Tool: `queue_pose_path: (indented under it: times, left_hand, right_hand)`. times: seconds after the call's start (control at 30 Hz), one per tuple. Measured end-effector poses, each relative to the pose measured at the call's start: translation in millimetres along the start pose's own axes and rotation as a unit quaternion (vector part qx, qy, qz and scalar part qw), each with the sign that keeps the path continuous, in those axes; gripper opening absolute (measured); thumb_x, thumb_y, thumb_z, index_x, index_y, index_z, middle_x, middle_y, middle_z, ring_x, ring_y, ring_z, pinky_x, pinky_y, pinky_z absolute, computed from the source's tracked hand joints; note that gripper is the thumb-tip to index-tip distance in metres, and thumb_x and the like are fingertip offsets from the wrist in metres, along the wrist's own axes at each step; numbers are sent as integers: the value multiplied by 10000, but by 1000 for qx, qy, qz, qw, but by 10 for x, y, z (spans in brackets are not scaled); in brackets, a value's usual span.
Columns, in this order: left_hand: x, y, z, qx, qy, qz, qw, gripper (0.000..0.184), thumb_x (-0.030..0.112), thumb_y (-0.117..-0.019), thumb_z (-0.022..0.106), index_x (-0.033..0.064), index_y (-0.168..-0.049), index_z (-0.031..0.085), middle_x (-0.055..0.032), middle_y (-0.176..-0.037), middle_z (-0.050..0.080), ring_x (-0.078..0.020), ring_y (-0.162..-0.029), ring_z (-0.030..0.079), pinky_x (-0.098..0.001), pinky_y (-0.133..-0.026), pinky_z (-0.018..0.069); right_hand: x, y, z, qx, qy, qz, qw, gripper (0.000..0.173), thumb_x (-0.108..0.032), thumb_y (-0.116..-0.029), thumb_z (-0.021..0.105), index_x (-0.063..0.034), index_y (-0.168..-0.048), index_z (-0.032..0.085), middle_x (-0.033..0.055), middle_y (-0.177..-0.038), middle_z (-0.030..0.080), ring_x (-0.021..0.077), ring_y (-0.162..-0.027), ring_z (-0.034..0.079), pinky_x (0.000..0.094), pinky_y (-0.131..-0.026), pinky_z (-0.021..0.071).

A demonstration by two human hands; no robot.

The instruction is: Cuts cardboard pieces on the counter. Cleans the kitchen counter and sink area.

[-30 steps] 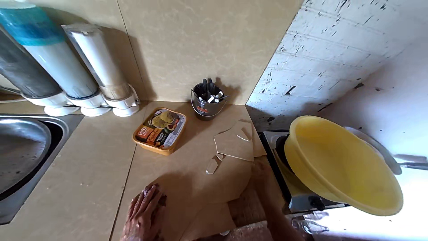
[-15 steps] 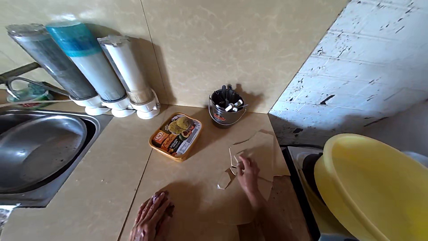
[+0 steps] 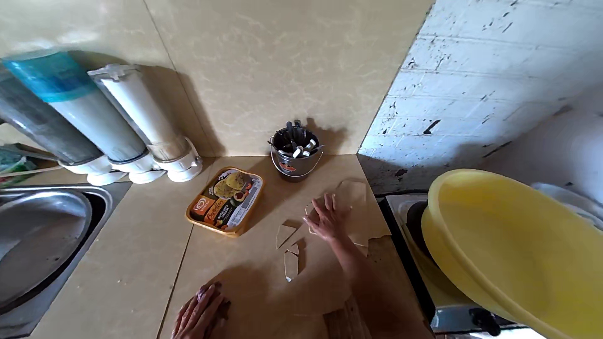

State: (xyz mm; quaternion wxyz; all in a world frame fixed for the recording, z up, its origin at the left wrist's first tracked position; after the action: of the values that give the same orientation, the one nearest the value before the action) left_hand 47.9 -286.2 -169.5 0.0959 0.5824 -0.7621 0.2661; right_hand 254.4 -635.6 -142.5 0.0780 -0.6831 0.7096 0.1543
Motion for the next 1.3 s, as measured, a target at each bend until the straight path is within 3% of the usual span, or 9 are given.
queue_pose_path:
  times: [0.13,0.23,0.4,0.6,0.83,1.07,1.17,1.23,1.3]
  left_hand:
    - [-11,19,11,-6,0,-8,1000,499,339,-997,482,-25,-1272,685,-275,-1441,565,-538,-1358,485,-628,-1160,307]
    - [-12,5,19,5,-7,-2,1000,509,350,-984,473,-15,-1256,701,-266,-1432,576,-529,-1348,501,-636,-1151,318]
    - [-17,12,22,0,3,-1,1000,502,340,-980,489,-18,-1264,696,-274,-1448,559,-548,-1350,489,-658,-1149,306]
    - [-23,13,13,-10,7,4,1000,511,330,-974,490,-35,-1278,680,-282,-1459,545,-569,-1352,474,-690,-1143,290]
    - [6,9,-11,-1,7,8,1000,516,321,-969,480,-47,-1267,684,-290,-1451,549,-577,-1347,475,-693,-1138,291]
    - [11,23,-14,5,13,7,1000,504,312,-971,478,-31,-1278,683,-279,-1455,550,-558,-1359,475,-688,-1140,295]
    - [15,17,-37,1,18,3,1000,492,310,-969,498,-20,-1281,687,-268,-1461,550,-557,-1362,471,-691,-1142,291]
    - [23,19,-32,-4,23,-5,1000,488,304,-966,503,-17,-1284,686,-262,-1468,546,-559,-1368,463,-689,-1150,280]
    - [23,25,-9,3,21,-3,1000,488,302,-962,497,-22,-1268,694,-264,-1457,556,-563,-1353,477,-688,-1143,290]
  right_hand:
    - [233,165,71,-31,16,4,999,783,-791,-918,403,-423,-1601,297,68,-1726,114,389,-1583,-13,786,-1123,-101]
    - [401,551,81,0,3,-32,999,762,-769,-902,466,-399,-1566,400,100,-1701,218,413,-1575,71,798,-1122,-75]
    - [599,1332,67,-20,10,-36,999,730,-689,-934,505,-343,-1571,414,145,-1696,212,441,-1568,80,816,-1112,-47]
    - [787,2048,323,113,4,-74,991,725,-674,-893,549,-266,-1492,552,205,-1601,401,525,-1491,277,894,-1029,83]
    - [811,2383,310,71,-1,-54,996,719,-672,-903,531,-274,-1502,539,196,-1618,377,510,-1512,237,872,-1059,59]
    - [929,2531,374,87,19,-89,992,747,-687,-904,487,-216,-1478,571,186,-1576,449,502,-1480,325,880,-1049,86]
    - [974,2749,343,232,18,25,972,678,-492,-966,506,19,-1403,594,317,-1496,480,587,-1428,349,869,-1063,116]
    - [1117,2858,328,327,2,171,930,740,-437,-958,491,113,-1452,475,399,-1547,335,629,-1454,237,828,-1109,88]
    - [1308,2863,373,391,-98,280,871,714,-320,-1009,471,158,-1515,309,435,-1584,187,615,-1484,157,710,-1202,97]
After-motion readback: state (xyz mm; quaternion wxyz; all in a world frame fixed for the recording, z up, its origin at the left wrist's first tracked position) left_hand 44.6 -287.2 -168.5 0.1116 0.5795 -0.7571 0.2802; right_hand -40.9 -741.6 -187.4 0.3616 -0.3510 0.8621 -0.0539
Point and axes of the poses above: each hand's wrist, its own y-axis away from the middle knuckle, its own z-axis out of the palm, x = y × z, the point moved 2 cm from there along -y, towards the middle knuckle
